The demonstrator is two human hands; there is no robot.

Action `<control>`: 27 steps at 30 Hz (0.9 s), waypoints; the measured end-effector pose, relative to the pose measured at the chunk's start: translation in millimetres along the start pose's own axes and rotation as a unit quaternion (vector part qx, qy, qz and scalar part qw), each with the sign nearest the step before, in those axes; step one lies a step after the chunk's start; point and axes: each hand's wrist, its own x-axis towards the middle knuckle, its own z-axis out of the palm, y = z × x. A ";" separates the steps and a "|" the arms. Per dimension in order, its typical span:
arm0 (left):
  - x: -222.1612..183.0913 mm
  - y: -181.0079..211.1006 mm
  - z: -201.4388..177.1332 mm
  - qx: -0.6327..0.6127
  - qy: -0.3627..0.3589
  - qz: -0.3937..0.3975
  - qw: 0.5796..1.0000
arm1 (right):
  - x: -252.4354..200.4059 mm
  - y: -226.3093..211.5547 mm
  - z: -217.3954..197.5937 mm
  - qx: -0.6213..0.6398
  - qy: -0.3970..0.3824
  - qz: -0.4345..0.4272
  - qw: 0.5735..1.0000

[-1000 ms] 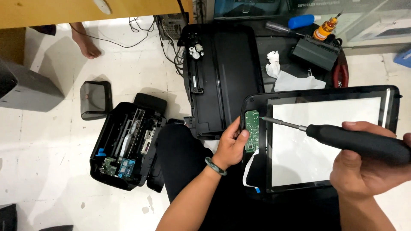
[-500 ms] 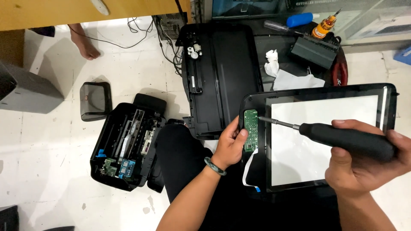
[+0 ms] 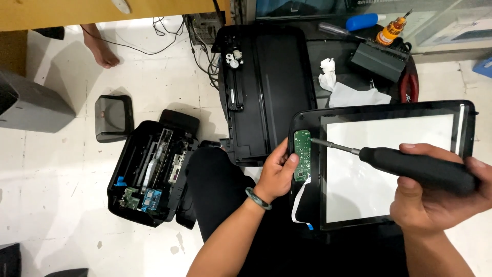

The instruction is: The person is seen unscrewing a circuit board from a printer scanner assembly and then screwing it back into place using a screwdriver.

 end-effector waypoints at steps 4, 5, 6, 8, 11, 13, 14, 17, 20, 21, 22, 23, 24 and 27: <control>0.3 3.1 1.5 0.006 0.000 0.003 1.000 | 3.3 -2.7 1.4 -0.002 -0.004 -0.003 1.000; 0.3 2.7 1.0 0.006 0.001 0.003 1.000 | 2.8 -3.2 1.4 -0.002 -0.004 -0.003 1.000; 0.3 2.3 0.6 0.003 0.001 0.003 1.000 | 2.2 -3.7 1.4 0.001 -0.002 0.001 1.000; 0.4 3.4 0.6 0.000 0.000 0.002 1.000 | 2.2 -3.2 0.5 0.004 0.000 0.005 1.000; 0.2 4.1 0.8 0.019 0.005 -0.013 1.000 | 3.3 -2.2 -1.2 0.001 -0.001 -0.002 1.000; -0.8 -0.5 -0.1 -0.005 0.006 -0.010 1.000 | 3.6 -4.2 -1.1 0.002 -0.013 0.004 1.000; -0.3 0.7 0.2 -0.005 0.007 -0.010 1.000 | 4.1 -5.2 -0.2 0.002 -0.014 0.004 1.000; 0.0 2.5 0.8 0.000 0.007 -0.011 1.000 | 3.1 -5.4 1.0 0.003 -0.006 0.005 1.000; -0.1 2.9 0.6 0.010 0.006 -0.007 1.000 | 1.3 -2.7 -0.4 -0.002 -0.009 0.003 1.000; -0.4 2.5 0.5 0.006 0.007 -0.012 1.000 | 1.8 -2.7 -0.6 -0.001 -0.010 -0.002 1.000; -0.7 2.1 0.3 0.002 0.009 -0.016 1.000 | 2.2 -2.7 -0.7 0.000 -0.011 -0.007 1.000; -0.5 1.5 0.2 0.002 0.009 -0.016 1.000 | 2.5 -3.2 -0.8 0.000 -0.011 -0.007 1.000; -0.2 0.9 0.0 0.002 0.006 -0.010 1.000 | 2.6 -3.7 -0.9 0.000 -0.011 -0.001 1.000; 0.3 1.6 0.4 0.000 0.001 -0.003 1.000 | 3.7 -5.0 -0.7 -0.001 -0.014 0.004 1.000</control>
